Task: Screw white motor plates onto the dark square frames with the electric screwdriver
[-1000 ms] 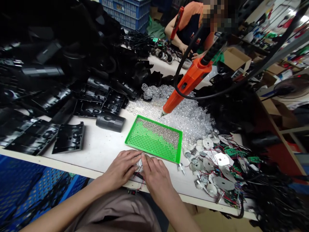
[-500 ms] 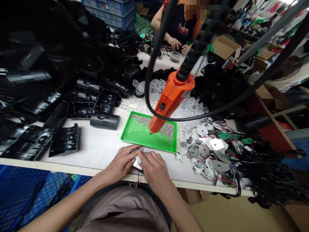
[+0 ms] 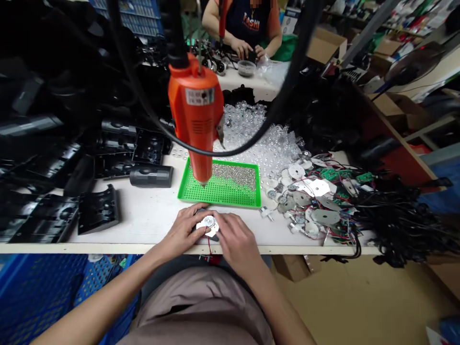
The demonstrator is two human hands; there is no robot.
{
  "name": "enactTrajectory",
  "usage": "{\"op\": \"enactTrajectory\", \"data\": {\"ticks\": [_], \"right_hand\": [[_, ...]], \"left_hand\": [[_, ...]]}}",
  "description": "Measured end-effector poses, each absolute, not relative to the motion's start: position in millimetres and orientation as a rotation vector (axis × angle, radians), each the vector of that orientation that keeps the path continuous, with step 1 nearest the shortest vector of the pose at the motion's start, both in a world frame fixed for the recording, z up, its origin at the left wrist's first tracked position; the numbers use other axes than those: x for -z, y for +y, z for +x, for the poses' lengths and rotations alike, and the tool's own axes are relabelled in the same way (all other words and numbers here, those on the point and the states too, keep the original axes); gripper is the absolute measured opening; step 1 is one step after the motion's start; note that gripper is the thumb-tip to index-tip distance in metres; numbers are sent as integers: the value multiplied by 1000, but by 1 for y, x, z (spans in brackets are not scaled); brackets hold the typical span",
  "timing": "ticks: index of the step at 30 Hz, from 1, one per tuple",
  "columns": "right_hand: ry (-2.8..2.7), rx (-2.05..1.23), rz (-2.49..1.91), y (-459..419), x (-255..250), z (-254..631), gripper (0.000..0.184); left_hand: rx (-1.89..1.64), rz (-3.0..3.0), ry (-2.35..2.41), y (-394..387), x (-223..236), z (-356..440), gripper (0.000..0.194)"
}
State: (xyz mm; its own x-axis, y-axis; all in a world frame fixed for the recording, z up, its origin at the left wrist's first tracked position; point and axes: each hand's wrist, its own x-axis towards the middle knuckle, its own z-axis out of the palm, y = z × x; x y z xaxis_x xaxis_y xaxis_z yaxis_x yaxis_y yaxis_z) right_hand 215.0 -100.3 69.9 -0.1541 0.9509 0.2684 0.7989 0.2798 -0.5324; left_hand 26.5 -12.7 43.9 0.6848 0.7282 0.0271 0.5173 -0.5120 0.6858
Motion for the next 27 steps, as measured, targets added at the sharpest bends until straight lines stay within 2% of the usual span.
{"op": "enactTrajectory", "data": {"ticks": [3,9,13,15,16,20,23,27], "right_hand": [[-1780,-593,-1617,-131,-66,221,23],[-1770,-833,-1768,-160,-56,221,25],[-1914,-1098,-1796,-160,-21,212,30],[-1899,-1070,-1879,-151,13,202,46],[-1903,-1073,-1885,-144,31,197,48],[-1993,-1152,-1781,-119,90,183,38],[-2016,-1136,-1745,-117,107,186,28],[-1980,-977,-1777,-137,98,210,25]], "left_hand": [[-401,2250,963,-13,-42,26,39],[-419,2285,1008,-15,-45,29,35],[-409,2285,1050,-15,-47,31,35],[-413,2295,1063,-15,-47,32,35],[-413,2301,1066,-16,-47,32,35],[-400,2302,1096,-17,-47,33,35],[-410,2293,1110,-19,-47,33,35],[-458,2292,1139,-18,-45,34,35]]}}
